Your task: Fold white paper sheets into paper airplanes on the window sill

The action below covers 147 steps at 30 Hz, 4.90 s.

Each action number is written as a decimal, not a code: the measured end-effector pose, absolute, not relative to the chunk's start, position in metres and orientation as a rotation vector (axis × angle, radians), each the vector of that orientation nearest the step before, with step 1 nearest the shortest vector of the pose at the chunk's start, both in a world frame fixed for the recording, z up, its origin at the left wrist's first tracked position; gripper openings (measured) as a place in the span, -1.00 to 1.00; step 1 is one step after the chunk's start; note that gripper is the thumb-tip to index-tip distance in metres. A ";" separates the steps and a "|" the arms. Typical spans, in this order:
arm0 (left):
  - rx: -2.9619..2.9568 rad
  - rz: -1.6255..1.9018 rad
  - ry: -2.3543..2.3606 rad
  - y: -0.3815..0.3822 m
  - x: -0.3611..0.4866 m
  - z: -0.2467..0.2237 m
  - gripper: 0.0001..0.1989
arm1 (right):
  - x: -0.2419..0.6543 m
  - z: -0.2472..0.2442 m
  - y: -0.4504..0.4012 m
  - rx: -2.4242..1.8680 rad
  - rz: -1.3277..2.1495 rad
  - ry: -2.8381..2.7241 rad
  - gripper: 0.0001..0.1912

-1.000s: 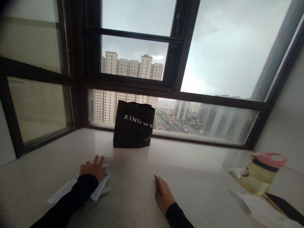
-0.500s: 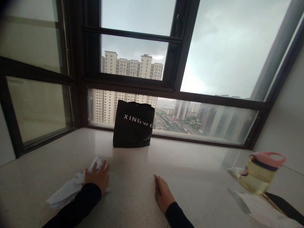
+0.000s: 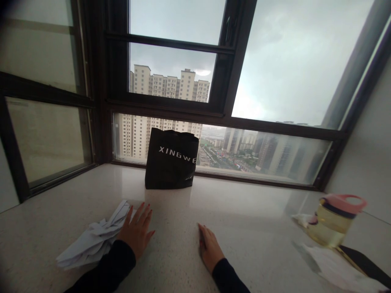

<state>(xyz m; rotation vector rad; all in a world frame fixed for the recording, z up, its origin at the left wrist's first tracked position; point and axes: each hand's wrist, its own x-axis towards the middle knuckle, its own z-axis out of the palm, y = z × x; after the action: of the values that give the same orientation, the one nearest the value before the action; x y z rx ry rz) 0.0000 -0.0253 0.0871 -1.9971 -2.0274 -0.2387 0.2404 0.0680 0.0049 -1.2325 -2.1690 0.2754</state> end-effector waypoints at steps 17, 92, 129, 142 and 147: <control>-2.537 -0.410 -1.807 -0.031 0.022 0.031 -0.43 | 0.221 0.036 0.029 -0.877 0.294 -2.723 -0.43; -2.442 -0.429 -1.808 -0.035 0.024 0.033 -0.44 | 0.219 0.044 0.026 -0.920 0.355 -2.700 -0.42; -2.446 -0.437 -1.814 -0.034 0.024 0.031 -0.44 | 0.220 0.041 0.028 -0.928 0.328 -2.719 -0.43; -2.436 -0.440 -1.799 -0.034 0.024 0.031 -0.44 | 0.220 0.040 0.028 -0.927 0.338 -2.713 -0.41; -2.441 -0.447 -1.803 -0.034 0.024 0.030 -0.43 | 0.220 0.040 0.028 -0.917 0.330 -2.711 -0.43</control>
<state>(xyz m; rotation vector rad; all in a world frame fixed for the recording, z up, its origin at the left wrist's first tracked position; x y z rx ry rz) 0.0241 -0.0337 0.0305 -2.4406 -1.8029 -0.4469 0.2202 0.0283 0.0399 -0.9169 -2.7108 0.3297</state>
